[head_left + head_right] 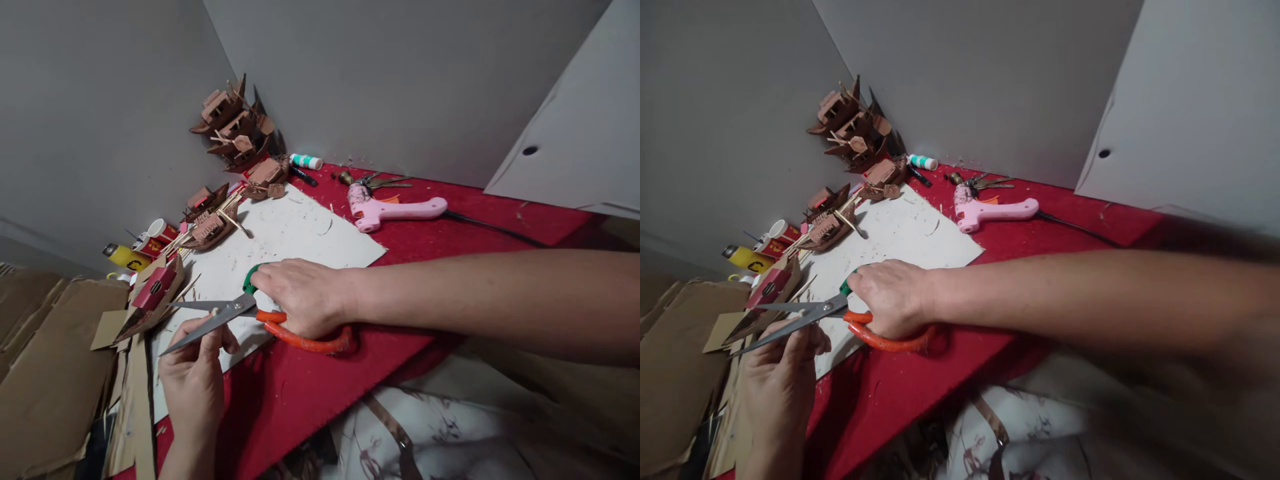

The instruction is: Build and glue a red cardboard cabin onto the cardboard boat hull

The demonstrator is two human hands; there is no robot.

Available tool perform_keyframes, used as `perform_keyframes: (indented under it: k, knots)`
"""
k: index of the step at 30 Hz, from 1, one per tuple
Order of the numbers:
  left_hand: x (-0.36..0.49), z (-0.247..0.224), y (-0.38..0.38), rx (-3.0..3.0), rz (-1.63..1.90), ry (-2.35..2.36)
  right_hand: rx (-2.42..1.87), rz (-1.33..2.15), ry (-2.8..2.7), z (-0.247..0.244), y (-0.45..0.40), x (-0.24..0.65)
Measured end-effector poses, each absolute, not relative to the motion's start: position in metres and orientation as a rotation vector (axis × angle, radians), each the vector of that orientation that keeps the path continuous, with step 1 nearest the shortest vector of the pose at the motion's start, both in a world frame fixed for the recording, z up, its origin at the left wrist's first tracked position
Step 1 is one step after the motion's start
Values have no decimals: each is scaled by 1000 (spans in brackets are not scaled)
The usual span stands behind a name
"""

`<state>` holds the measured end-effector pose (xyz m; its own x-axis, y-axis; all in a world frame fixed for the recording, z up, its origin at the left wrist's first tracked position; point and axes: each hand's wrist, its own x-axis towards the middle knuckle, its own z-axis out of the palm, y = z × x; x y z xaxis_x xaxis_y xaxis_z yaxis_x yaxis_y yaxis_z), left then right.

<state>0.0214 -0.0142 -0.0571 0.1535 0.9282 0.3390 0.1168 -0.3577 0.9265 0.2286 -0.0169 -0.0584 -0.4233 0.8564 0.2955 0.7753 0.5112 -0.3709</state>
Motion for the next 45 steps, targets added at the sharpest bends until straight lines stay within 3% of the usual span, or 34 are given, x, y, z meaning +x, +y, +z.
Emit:
perform_keyframes:
  k: [9, 18, 28, 39, 45]
  knots:
    - [27, -53, -12, 1583, 1486, 1093, -1342, 161, -2324, -57, -16, 229]
    - [22, -46, 7, 1179, 1404, 978, -1633, 210, -2173, -48, -5, 242]
    - [14, -46, 11, 1131, 1435, 1030, -1760, 230, -2332, -52, -2, 246]
    - [15, -56, 5, 1357, 1243, 1082, -1716, 260, -2411, -51, -4, 246]
    - [19, -65, 0, 1936, 1101, 1280, -1350, 257, -2227, -47, -13, 237]
